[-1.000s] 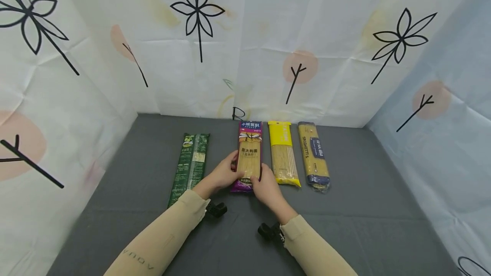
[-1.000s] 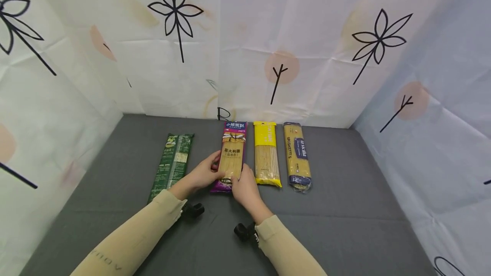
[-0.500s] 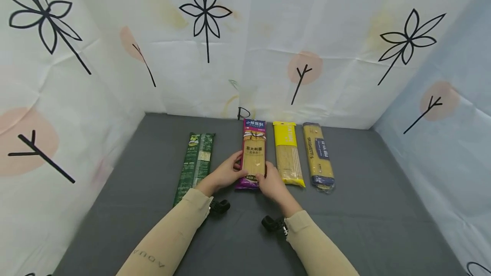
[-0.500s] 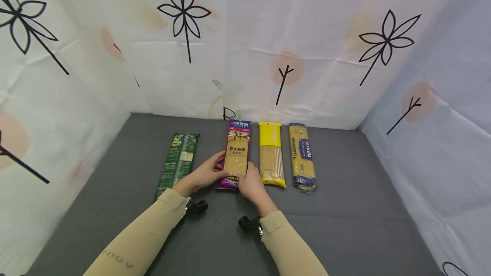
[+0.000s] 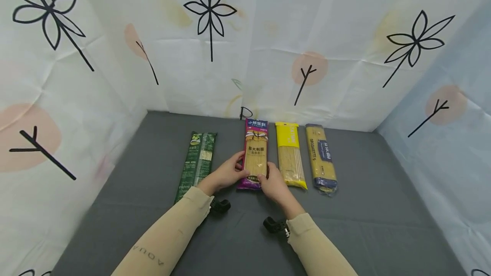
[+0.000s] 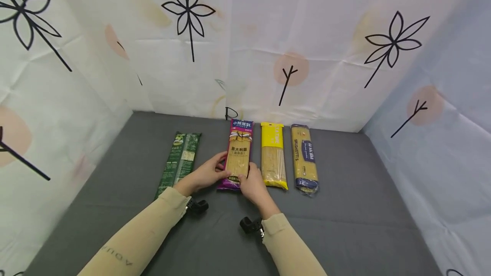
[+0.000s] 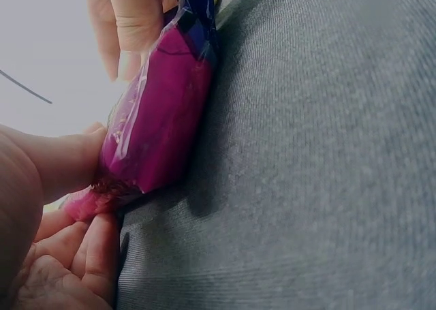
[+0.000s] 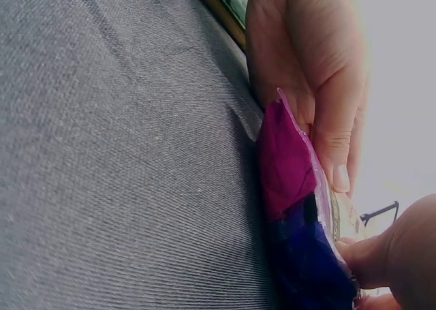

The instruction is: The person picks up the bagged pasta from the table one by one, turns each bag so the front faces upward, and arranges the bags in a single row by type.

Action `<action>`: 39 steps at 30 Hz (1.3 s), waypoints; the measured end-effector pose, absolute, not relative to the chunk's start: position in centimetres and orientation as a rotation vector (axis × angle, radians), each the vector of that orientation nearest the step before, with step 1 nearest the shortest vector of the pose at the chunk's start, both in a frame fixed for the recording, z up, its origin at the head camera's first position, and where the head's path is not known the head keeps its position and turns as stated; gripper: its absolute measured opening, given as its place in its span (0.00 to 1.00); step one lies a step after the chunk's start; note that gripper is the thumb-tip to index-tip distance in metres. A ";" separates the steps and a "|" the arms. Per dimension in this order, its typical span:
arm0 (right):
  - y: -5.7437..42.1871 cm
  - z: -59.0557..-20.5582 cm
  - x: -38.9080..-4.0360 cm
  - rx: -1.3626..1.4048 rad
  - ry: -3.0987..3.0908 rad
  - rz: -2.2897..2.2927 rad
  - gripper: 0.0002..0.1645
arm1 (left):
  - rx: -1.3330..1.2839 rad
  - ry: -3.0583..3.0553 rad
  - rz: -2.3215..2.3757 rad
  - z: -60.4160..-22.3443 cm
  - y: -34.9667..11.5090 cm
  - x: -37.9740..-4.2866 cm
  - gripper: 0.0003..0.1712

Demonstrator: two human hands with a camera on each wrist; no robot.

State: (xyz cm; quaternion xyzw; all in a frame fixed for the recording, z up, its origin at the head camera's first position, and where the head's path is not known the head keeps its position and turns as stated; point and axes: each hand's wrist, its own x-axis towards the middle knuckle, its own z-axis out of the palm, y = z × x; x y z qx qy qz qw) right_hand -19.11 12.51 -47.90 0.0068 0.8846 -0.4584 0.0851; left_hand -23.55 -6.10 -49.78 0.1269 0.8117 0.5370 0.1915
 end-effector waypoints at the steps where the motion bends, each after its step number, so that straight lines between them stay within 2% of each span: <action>1: 12.5 -47.9 -19.1 0.015 2.640 -1.367 0.31 | 0.354 2.288 1.501 -49.7 -6.1 -23.5 0.45; 13: 12.3 -47.8 -19.1 -0.037 2.618 -1.415 0.31 | 0.336 2.318 1.477 -49.5 -6.2 -23.6 0.44; 31: 12.3 -47.3 -18.9 0.034 2.655 -1.383 0.31 | 0.367 2.272 1.472 -49.6 -6.2 -23.6 0.44; 39: 10.4 -46.3 -18.0 0.039 2.896 -1.288 0.44 | 0.416 2.215 1.479 -47.5 -10.0 -23.8 0.33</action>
